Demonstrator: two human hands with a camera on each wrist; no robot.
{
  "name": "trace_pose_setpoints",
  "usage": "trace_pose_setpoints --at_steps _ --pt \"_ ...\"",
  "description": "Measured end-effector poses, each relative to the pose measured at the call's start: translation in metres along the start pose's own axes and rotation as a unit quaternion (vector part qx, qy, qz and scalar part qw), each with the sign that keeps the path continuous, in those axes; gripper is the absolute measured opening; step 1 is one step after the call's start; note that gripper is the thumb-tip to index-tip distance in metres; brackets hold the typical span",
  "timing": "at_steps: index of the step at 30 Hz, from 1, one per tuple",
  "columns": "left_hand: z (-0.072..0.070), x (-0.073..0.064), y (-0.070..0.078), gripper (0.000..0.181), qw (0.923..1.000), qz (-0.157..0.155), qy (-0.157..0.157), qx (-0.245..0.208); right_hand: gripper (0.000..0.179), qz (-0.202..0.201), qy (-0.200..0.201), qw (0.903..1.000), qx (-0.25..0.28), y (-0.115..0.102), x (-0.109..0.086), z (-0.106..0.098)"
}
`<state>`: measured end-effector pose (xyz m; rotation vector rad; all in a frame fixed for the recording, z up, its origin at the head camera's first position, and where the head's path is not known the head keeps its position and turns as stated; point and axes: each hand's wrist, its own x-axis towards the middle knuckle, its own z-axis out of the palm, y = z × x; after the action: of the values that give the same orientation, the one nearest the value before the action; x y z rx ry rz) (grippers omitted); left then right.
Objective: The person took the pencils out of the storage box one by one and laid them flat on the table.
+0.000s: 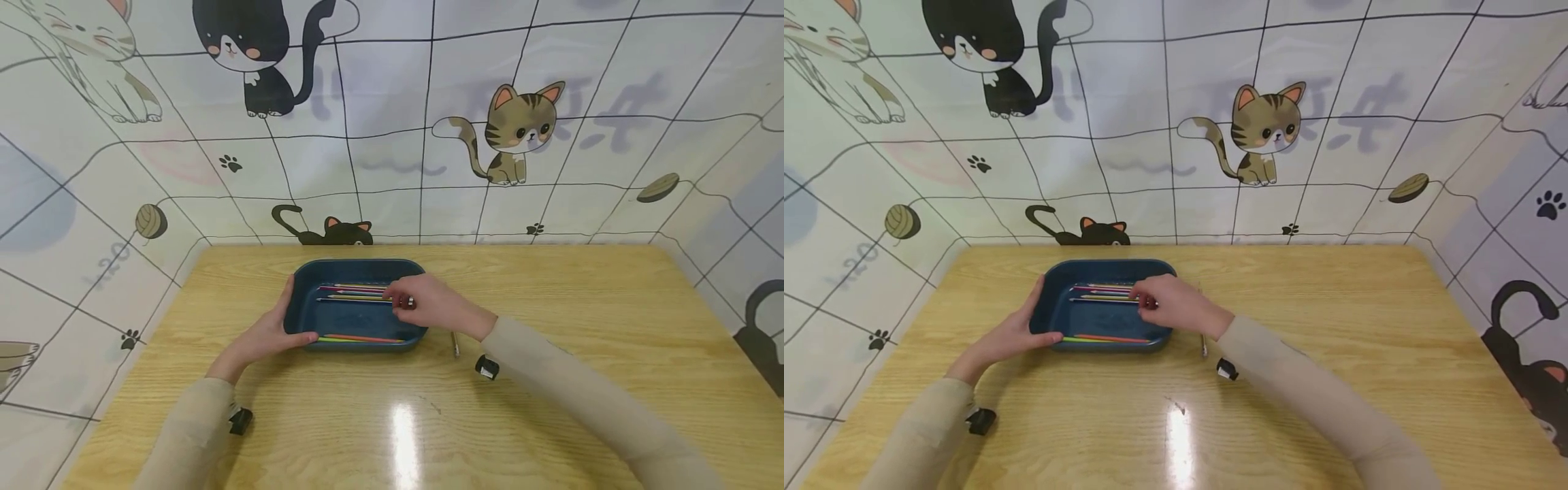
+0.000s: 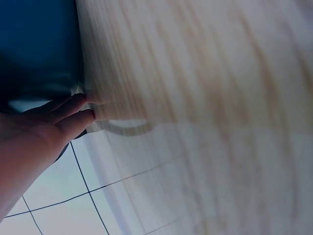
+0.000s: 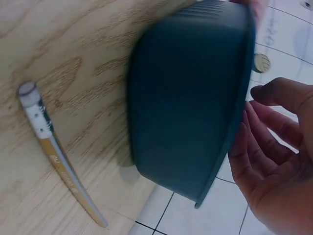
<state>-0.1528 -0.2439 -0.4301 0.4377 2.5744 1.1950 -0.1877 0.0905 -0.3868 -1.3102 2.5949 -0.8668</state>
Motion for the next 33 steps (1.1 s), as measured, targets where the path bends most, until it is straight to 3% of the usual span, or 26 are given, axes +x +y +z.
trace_pose_setpoints --at_steps 5,16,25,33 --pt "0.000 0.001 0.000 0.120 1.0000 0.000 -0.002 0.005 0.023 -0.002 -0.035 0.9993 -0.012 0.004 0.007 0.005" --pt "-0.001 0.001 0.002 0.120 1.0000 -0.001 -0.004 0.002 0.024 0.018 -0.066 0.9973 -0.027 0.006 0.025 0.015" --pt "0.001 0.001 0.001 0.120 1.0000 0.004 0.001 -0.001 0.024 0.030 -0.061 0.9972 0.031 0.011 0.039 0.026" --pt "0.002 0.001 0.000 0.119 1.0000 0.003 0.001 -0.003 0.030 0.072 -0.041 0.9942 0.070 0.017 0.049 0.032"
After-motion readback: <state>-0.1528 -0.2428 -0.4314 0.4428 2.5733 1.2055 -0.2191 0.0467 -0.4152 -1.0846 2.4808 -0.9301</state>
